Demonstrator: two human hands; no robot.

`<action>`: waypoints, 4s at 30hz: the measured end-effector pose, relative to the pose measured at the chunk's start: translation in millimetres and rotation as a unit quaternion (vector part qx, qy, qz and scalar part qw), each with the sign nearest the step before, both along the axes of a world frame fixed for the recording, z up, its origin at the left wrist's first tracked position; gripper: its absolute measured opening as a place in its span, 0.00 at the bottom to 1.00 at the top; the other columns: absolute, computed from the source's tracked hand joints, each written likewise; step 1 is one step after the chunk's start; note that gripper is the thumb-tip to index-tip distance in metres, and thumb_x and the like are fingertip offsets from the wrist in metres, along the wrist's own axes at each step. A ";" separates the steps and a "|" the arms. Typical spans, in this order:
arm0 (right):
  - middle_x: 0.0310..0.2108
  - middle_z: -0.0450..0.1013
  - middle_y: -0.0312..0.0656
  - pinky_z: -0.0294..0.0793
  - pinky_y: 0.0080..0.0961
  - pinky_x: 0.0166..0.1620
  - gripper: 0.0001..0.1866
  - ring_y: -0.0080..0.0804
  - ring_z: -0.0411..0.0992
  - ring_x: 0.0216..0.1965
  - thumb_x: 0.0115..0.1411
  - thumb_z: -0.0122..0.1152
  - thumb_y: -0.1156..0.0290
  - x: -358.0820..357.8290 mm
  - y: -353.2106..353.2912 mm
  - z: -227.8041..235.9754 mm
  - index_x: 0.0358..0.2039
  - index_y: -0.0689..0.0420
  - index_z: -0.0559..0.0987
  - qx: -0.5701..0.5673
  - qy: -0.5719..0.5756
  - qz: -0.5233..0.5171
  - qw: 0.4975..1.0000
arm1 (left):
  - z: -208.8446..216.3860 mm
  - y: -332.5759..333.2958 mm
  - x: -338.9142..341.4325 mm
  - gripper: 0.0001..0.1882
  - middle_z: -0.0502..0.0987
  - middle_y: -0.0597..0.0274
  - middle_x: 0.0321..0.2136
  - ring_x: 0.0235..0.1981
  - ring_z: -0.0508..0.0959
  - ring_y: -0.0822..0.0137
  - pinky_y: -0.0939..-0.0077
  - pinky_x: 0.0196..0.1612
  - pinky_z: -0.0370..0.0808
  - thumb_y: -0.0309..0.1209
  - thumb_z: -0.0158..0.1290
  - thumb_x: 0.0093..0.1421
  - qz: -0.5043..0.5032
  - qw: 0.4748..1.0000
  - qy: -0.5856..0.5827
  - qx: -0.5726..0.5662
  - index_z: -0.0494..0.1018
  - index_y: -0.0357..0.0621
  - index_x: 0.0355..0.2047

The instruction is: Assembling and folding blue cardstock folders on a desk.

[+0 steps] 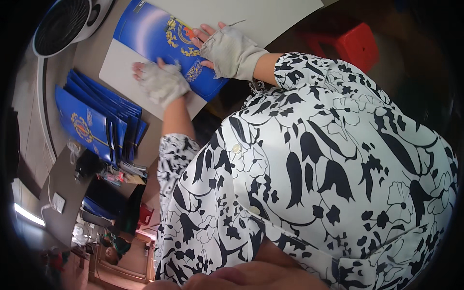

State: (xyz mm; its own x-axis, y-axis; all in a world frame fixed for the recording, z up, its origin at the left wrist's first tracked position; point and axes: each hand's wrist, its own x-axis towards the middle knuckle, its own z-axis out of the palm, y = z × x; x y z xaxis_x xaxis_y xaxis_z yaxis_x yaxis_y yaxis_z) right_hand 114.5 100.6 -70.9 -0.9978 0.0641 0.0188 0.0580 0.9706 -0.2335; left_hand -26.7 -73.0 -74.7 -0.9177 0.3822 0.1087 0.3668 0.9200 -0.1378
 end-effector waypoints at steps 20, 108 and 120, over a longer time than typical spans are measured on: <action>0.75 0.56 0.50 0.53 0.56 0.73 0.41 0.48 0.54 0.75 0.70 0.47 0.41 -28.6 4.5 -5.6 0.72 0.59 0.61 0.002 -0.033 0.033 0.999 | -0.7 12.9 1.8 0.38 0.72 0.46 0.54 0.47 0.74 0.59 0.59 0.47 0.79 0.30 0.54 0.71 0.250 0.730 -0.316 0.552 0.48 0.34 0.74; 0.76 0.55 0.39 0.40 0.73 0.71 0.44 0.41 0.46 0.78 0.54 0.64 0.32 -68.1 53.1 52.6 0.69 0.36 0.72 0.014 -0.106 0.174 0.979 | -4.5 -9.0 20.5 0.32 0.68 0.42 0.67 0.71 0.62 0.40 0.51 0.73 0.57 0.36 0.55 0.58 -0.017 0.985 -0.063 0.159 0.72 0.48 0.65; 0.76 0.55 0.37 0.43 0.74 0.70 0.44 0.39 0.47 0.78 0.52 0.63 0.29 -70.9 51.5 45.5 0.68 0.35 0.73 0.032 -0.095 0.167 0.981 | 16.2 13.8 32.0 0.30 0.73 0.46 0.64 0.68 0.69 0.43 0.50 0.65 0.67 0.34 0.57 0.60 -0.184 0.975 -0.080 0.092 0.72 0.45 0.65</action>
